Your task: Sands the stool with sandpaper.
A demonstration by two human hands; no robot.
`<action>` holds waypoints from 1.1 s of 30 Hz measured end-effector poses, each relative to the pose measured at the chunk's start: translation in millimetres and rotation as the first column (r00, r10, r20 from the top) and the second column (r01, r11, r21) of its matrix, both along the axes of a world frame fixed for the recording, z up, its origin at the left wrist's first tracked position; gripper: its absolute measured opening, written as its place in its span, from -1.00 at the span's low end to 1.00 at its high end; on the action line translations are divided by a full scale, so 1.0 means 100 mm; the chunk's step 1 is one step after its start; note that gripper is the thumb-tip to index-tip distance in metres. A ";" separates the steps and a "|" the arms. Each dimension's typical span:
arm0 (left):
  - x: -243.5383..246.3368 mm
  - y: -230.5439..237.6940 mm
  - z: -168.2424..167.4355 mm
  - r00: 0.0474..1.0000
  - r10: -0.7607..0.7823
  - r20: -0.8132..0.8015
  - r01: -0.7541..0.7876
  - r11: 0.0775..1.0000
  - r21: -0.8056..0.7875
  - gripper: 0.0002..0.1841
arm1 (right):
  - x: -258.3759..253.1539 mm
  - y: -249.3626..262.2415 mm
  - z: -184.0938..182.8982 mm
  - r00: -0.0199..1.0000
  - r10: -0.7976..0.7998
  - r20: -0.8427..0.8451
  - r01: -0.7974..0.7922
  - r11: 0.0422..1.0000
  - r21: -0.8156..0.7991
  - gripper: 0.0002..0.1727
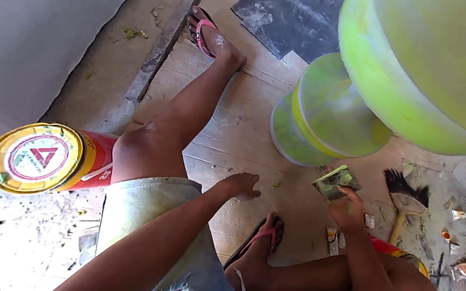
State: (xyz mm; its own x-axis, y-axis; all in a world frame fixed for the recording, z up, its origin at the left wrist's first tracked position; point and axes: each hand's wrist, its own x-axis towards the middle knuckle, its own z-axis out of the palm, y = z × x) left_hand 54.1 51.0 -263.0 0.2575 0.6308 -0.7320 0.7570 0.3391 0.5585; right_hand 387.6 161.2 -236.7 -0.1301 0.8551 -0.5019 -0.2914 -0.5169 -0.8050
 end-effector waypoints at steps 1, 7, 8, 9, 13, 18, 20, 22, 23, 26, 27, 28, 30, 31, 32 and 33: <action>0.00 -0.01 -0.01 1.000 0.002 0.006 -0.002 1.000 0.003 -0.36 | -0.05 0.01 0.06 0.994 0.041 -0.099 -0.041 0.999 0.005 -0.65; -0.05 -0.12 0.14 0.982 0.144 0.124 -0.146 0.989 0.002 -0.39 | -0.37 0.02 0.22 0.781 0.155 -0.605 -0.110 0.988 0.110 -0.55; -0.07 -0.15 0.21 0.974 0.177 0.143 -0.181 0.983 0.016 -0.40 | -0.40 0.00 0.23 0.767 0.143 -0.626 -0.104 0.990 0.099 -0.54; -0.10 -0.19 0.27 0.966 0.206 0.155 -0.214 0.976 0.035 -0.40 | -0.43 -0.02 0.23 0.756 0.138 -0.640 -0.104 0.990 0.091 -0.52; -0.25 -0.41 0.51 0.931 0.316 0.182 -0.338 0.935 0.104 -0.43 | -0.49 -0.05 0.28 0.764 0.174 -0.621 -0.139 0.985 0.106 -0.46; -0.28 -0.59 0.82 0.906 0.378 0.190 -0.396 0.916 0.066 -0.42 | -0.70 -0.09 0.29 0.749 0.294 -0.594 -0.276 0.953 0.124 -0.42; -0.26 -0.63 0.89 0.901 0.390 0.188 -0.407 0.911 0.062 -0.40 | -0.91 -0.10 0.29 0.734 0.347 -0.583 -0.328 0.934 0.143 -0.46; -0.22 -0.66 0.89 0.900 0.396 0.181 -0.411 0.910 0.053 -0.40 | -1.17 -0.13 0.29 0.752 0.413 -0.514 -0.382 0.908 0.170 -0.49; -0.20 -0.68 0.87 0.904 0.390 0.172 -0.404 0.914 0.049 -0.40 | -1.29 -0.14 0.30 0.760 0.435 -0.483 -0.404 0.898 0.174 -0.50; -0.22 -0.74 0.79 0.911 0.387 0.145 -0.397 0.916 0.050 -0.39 | -1.46 -0.13 0.30 0.743 0.542 -0.393 -0.499 0.840 0.215 -0.43; -0.24 -0.76 0.77 0.909 0.391 0.141 -0.401 0.914 0.051 -0.39 | -1.45 -0.12 0.29 0.747 0.589 -0.308 -0.548 0.808 0.216 -0.42; -0.27 -0.77 0.75 0.907 0.397 0.139 -0.407 0.912 0.050 -0.39 | -1.40 -0.12 0.26 0.766 0.613 -0.194 -0.584 0.789 0.191 -0.46; -0.36 -0.76 0.71 0.900 0.411 0.144 -0.422 0.905 0.056 -0.38 | -1.23 -0.09 0.13 0.773 0.620 0.135 -0.633 0.765 0.118 -0.57; -0.40 -0.75 0.69 0.899 0.414 0.145 -0.426 0.903 0.059 -0.38 | -1.12 -0.08 0.07 0.747 0.578 0.328 -0.640 0.760 0.117 -0.66; -0.44 -0.73 0.65 0.897 0.416 0.147 -0.428 0.902 0.063 -0.38 | -1.01 -0.04 0.01 0.695 0.521 0.495 -0.656 0.741 0.140 -0.71; -0.46 -0.71 0.60 0.896 0.419 0.149 -0.433 0.899 0.073 -0.39 | -0.92 0.00 -0.03 0.637 0.454 0.623 -0.676 0.718 0.169 -0.71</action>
